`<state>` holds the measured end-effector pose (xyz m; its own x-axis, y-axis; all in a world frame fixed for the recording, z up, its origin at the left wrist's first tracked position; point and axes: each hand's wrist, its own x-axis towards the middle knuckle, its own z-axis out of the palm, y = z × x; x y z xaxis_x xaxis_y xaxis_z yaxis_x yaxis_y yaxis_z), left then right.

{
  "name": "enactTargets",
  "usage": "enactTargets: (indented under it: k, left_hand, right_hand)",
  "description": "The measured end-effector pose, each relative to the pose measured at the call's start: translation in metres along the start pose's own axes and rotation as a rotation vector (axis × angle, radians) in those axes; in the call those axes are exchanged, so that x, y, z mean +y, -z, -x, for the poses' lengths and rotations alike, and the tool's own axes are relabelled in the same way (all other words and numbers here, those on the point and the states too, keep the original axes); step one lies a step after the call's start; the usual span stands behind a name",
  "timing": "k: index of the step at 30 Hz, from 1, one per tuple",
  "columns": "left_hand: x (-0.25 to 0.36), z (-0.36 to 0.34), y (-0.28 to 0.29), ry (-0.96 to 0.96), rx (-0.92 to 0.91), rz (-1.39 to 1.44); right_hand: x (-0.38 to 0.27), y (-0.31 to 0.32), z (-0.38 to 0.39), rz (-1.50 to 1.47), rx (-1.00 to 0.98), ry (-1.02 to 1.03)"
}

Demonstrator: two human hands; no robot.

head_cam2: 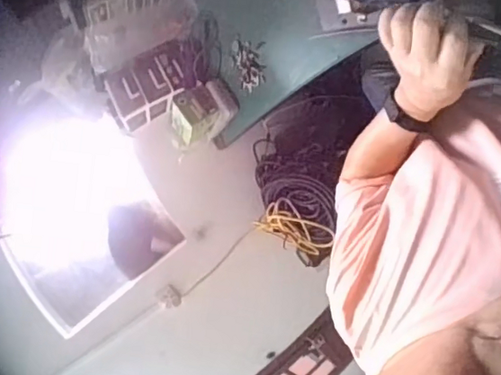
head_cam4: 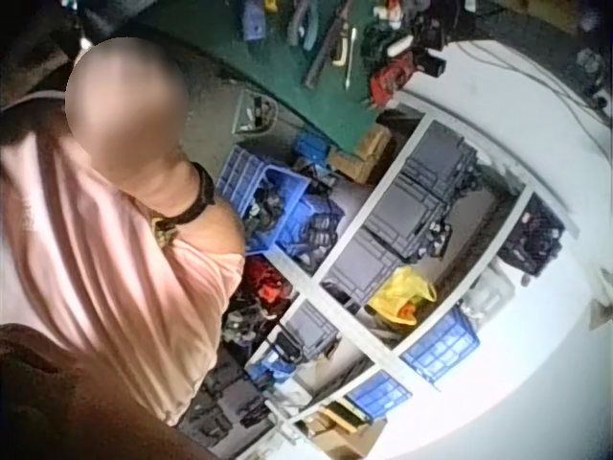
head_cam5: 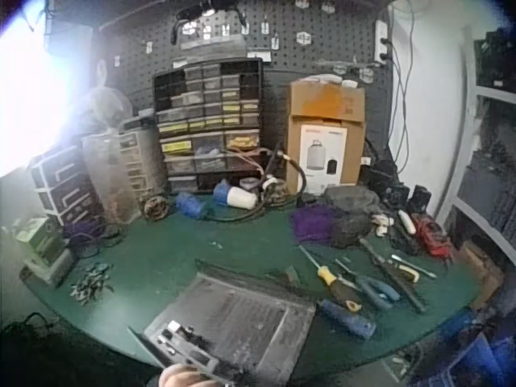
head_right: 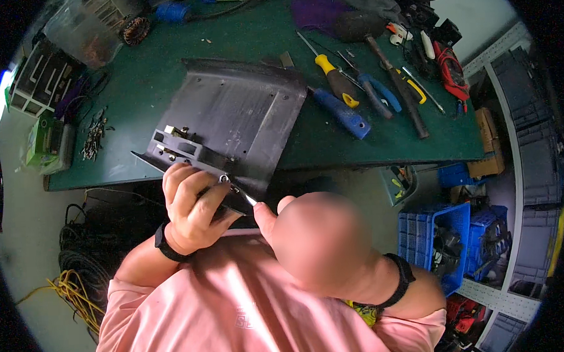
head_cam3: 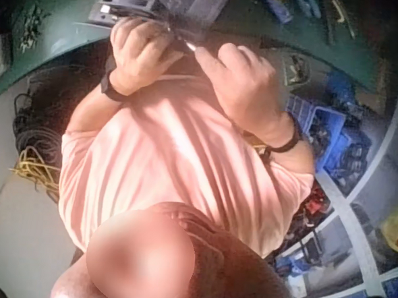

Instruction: The person disassembles a black electronic device using a screwdriver and a wrench. They remove screws from the casing, detach a cooling fan, and inspect the internal components. The person then reassembles the device by reattaching the casing and tightening the screws.

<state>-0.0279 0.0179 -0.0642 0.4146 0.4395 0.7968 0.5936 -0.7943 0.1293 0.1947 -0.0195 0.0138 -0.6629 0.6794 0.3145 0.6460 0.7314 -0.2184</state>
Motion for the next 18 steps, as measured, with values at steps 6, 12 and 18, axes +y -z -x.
enactTargets:
  k: [6, 12, 18]
  left_hand:
    - [-0.001, 0.008, -0.005, 0.02, 0.091, 0.001]
    - [-0.003, 0.007, -0.005, -0.007, 0.074, 0.008]
    - [-0.003, 0.005, -0.004, 0.007, 0.053, 0.002]
  right_hand:
    - [0.007, -0.005, 0.002, -0.098, -0.008, 0.031]
    - [0.008, -0.011, 0.007, -0.097, -0.025, 0.01]
    - [0.014, -0.009, 0.005, -0.147, -0.033, -0.009]
